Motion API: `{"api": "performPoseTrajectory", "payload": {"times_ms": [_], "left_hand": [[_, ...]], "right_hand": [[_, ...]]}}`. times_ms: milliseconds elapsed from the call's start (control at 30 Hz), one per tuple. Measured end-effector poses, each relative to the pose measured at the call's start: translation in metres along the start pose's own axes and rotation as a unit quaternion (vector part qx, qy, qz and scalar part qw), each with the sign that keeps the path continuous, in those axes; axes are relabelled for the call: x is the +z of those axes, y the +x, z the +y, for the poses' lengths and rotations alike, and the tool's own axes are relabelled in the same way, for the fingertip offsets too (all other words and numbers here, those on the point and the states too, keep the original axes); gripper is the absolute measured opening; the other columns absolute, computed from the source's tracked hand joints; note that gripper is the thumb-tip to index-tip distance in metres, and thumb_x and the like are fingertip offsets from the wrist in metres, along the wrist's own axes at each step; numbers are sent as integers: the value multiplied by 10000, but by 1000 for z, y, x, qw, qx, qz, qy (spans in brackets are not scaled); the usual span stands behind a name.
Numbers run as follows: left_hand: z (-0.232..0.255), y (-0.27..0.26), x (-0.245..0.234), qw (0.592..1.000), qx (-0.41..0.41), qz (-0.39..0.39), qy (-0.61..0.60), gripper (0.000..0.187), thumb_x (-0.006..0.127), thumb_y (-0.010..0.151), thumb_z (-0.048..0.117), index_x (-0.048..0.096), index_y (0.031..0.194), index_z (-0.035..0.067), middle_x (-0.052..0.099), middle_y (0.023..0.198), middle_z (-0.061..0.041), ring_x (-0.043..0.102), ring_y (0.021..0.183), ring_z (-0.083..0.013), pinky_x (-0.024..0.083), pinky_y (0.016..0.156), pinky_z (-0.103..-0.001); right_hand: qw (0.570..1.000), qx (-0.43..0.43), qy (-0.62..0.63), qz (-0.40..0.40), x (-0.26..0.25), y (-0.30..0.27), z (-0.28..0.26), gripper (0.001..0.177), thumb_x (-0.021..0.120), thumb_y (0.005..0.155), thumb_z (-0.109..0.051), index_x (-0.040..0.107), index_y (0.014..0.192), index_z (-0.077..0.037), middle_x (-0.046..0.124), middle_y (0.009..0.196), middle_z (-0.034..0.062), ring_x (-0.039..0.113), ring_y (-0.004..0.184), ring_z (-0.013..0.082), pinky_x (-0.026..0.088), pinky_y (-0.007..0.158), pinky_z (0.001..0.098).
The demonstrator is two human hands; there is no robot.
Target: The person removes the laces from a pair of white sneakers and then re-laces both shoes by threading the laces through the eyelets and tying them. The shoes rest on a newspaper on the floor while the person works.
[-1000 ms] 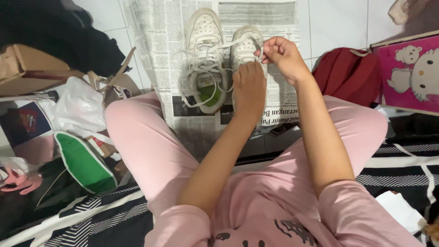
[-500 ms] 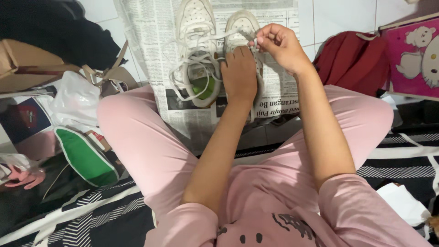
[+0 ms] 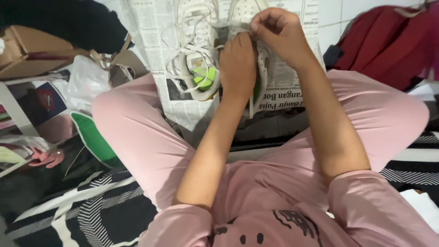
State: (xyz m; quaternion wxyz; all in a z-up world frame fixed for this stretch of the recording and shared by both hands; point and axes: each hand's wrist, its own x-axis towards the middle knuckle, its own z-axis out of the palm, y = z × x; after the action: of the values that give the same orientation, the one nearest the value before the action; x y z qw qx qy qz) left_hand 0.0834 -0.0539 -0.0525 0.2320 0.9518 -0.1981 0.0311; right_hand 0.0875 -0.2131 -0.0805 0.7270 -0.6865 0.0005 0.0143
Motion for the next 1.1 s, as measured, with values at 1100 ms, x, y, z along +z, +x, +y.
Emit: {"api": "performPoseTrajectory", "payload": {"times_ms": [1100], "left_hand": [[6,8,-28,999,-10,-34,-3,237,604,902,116,560,1117,27,582,1112,-170,571,1012,-371,449,882,-505]], "right_hand": [[946,14,-302,114,11,-42,-25,307,887,845,-201,682,941,6,706,893,112,704,794,205,570,719,332]]}}
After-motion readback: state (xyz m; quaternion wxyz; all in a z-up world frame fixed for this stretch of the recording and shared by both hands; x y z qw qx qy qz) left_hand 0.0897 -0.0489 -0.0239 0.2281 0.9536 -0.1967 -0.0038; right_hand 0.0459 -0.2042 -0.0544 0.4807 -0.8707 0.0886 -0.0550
